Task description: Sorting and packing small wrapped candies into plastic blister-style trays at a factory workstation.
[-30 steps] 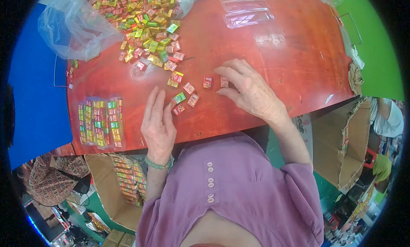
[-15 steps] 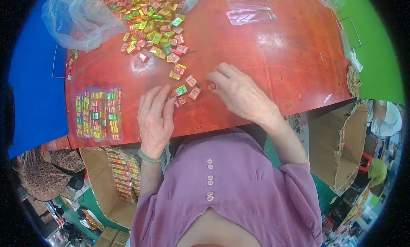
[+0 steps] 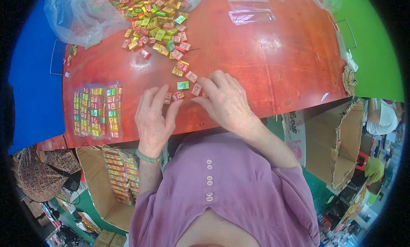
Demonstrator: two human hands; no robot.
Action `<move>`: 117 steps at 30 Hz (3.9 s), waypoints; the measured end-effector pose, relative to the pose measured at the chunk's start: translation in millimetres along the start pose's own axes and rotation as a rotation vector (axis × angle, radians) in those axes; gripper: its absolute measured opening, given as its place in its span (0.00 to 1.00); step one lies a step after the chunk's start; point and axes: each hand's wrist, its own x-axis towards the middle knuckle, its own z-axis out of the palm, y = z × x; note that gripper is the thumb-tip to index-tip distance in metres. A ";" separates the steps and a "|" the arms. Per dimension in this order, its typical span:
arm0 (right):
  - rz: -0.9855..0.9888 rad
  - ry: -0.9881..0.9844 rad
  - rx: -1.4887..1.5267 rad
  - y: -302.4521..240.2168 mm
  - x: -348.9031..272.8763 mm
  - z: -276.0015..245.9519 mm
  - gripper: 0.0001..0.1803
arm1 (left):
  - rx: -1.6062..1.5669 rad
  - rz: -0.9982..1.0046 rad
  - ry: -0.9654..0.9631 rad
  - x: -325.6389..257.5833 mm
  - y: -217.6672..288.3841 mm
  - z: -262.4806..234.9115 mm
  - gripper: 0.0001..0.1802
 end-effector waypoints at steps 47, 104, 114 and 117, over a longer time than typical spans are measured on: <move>-0.033 -0.130 -0.007 1.1 50.0 -7.3 0.22 | -0.039 -0.104 -0.107 2.8 4.2 2.2 0.25; -0.196 -0.124 0.185 8.1 33.5 8.8 0.24 | -0.278 -0.033 -0.170 18.6 -11.3 -2.8 0.24; -0.065 -0.194 0.423 26.4 28.3 -17.8 0.41 | -0.221 -0.023 -0.256 23.2 -7.1 -1.4 0.26; -0.075 -0.150 0.283 31.4 21.9 -30.5 0.43 | -0.180 0.020 -0.236 23.8 -3.8 -2.5 0.27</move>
